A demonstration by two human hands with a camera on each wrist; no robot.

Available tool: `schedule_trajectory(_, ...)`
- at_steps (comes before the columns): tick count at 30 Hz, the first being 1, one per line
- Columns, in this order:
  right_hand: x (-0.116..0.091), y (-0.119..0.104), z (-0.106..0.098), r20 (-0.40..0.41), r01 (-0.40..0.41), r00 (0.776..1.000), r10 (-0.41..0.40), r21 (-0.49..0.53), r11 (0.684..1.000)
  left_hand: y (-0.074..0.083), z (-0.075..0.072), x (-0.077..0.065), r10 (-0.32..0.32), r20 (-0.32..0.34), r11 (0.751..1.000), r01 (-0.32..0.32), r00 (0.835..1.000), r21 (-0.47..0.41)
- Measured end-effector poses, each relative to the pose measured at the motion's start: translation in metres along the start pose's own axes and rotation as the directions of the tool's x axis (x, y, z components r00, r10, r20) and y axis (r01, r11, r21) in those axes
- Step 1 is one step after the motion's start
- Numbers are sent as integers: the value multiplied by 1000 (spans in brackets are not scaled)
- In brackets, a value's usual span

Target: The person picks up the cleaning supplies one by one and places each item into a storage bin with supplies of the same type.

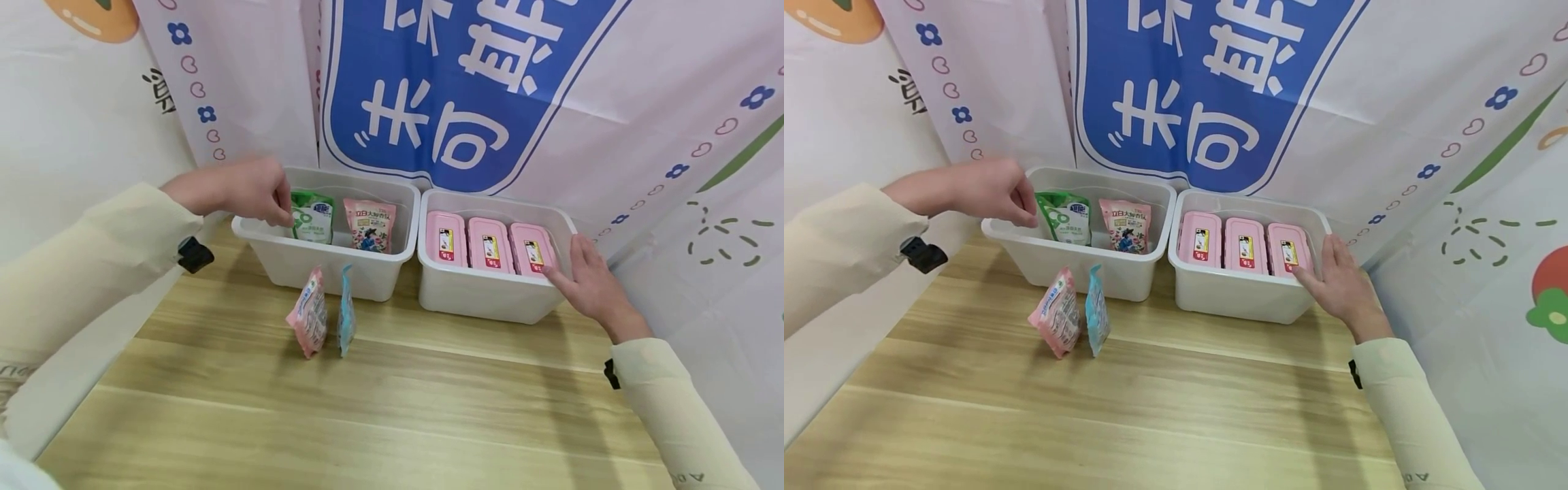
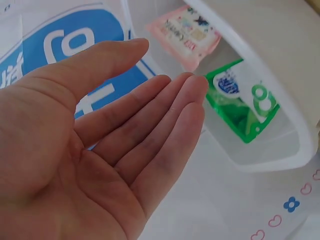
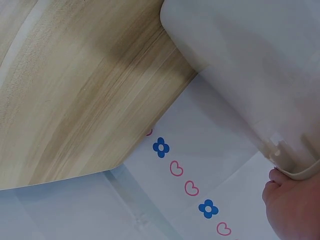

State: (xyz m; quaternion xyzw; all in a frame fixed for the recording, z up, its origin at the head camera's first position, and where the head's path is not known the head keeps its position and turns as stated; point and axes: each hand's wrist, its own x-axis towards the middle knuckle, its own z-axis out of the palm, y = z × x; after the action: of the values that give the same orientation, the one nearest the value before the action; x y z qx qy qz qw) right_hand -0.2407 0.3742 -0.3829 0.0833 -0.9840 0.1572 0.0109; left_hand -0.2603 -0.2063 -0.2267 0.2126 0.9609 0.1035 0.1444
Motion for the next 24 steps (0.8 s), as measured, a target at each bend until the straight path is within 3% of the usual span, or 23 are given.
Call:
schedule_trajectory(4,0,2,1,-4,5,1000,-5,3,1000,3,9,-5,14,9,1000,-14,1000,-25)
schedule_trajectory(14,1,3,1,4,-5,1000,5,-5,1000,10,30,-15,-19,18,998,21,1000,-65)
schedule_trajectory(24,1,3,1,9,-8,1000,8,1,1000,9,49,-19,7,73,990,3,997,-138)
